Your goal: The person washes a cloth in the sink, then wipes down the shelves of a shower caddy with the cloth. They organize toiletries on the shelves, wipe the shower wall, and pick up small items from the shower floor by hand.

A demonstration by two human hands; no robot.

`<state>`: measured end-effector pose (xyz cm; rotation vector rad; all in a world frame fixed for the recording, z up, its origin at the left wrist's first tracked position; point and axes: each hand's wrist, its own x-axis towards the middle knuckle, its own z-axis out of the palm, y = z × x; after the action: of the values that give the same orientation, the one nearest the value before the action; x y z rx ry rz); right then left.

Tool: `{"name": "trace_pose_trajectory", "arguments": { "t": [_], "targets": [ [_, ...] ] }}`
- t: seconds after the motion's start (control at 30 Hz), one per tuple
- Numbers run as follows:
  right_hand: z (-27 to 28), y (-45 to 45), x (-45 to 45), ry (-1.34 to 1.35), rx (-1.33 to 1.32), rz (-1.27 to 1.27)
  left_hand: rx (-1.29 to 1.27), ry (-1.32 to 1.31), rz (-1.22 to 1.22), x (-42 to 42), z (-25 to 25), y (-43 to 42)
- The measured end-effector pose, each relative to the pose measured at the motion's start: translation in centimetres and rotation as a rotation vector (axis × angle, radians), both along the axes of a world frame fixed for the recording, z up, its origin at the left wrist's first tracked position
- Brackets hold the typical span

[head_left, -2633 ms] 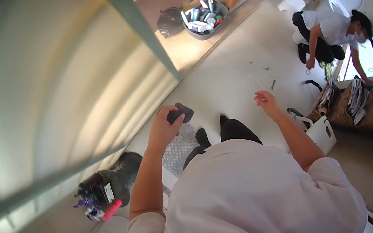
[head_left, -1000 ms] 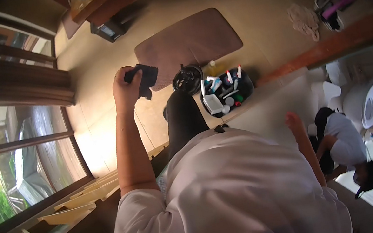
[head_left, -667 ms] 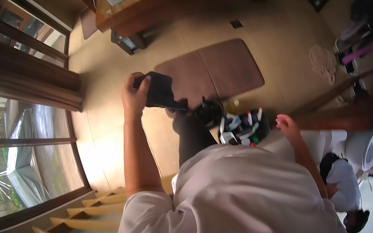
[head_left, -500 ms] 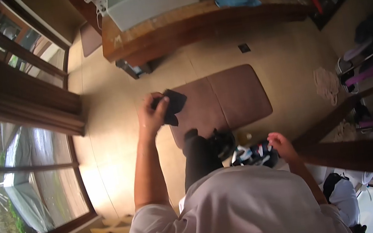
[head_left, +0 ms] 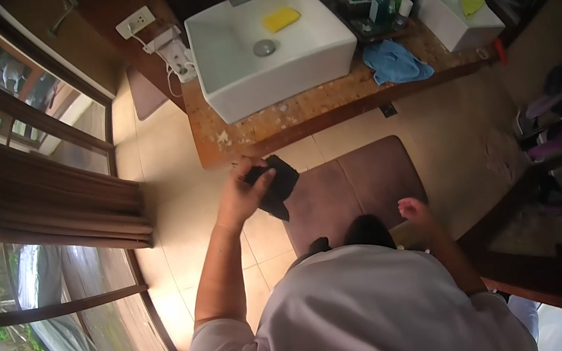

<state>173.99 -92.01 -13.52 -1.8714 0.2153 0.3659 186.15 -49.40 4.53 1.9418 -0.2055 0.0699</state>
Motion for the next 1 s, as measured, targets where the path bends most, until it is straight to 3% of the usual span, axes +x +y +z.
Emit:
{"name": "trace_pose_trajectory", "arguments": {
  "t": [0.1,0.17,0.2,0.3,0.47,0.53,0.63,0.67,0.83,0.9,1.0],
  "targets": [
    [3.2,0.2,6.3,-0.073,0.047,-0.081,-0.083,-0.017,0.108,3.6,3.2,1.1],
    [6.9,1.1,11.0,-0.092,0.048,-0.116,-0.276,-0.109,0.129,6.4,5.1,0.9],
    [8.4,1.5,13.9,-0.09,0.048,-0.129,-0.176,-0.208,0.186,8.2,5.1,1.3],
    [10.6,1.5,24.3,-0.333,0.146,-0.016,-0.377,-0.238,0.232,12.2,8.1,-0.4],
    [20.0,5.4,42.6,-0.713,0.162,0.104,-0.419,-0.199,0.243,21.4,8.8,-3.0],
    [22.4,6.7,50.0,-0.808,0.026,0.158,-0.439,-0.125,0.266,25.6,7.9,-3.7],
    [25.9,8.4,60.4,-0.744,-0.188,0.219,-0.465,-0.031,0.319,30.8,6.9,-4.9],
    [25.7,8.7,64.2,-0.787,-0.242,0.253,-0.355,-0.069,0.378,32.1,6.5,-5.2],
    [23.1,9.6,78.8,-1.046,-0.702,0.235,-0.318,0.028,0.551,36.9,4.8,-6.1],
    [21.6,9.6,82.1,-0.954,-0.778,0.255,-0.32,0.061,0.55,38.8,3.1,-5.6],
    [23.7,10.2,81.8,-0.524,-0.701,0.484,-0.323,0.136,0.542,40.6,1.5,-5.0]
  ]
}}
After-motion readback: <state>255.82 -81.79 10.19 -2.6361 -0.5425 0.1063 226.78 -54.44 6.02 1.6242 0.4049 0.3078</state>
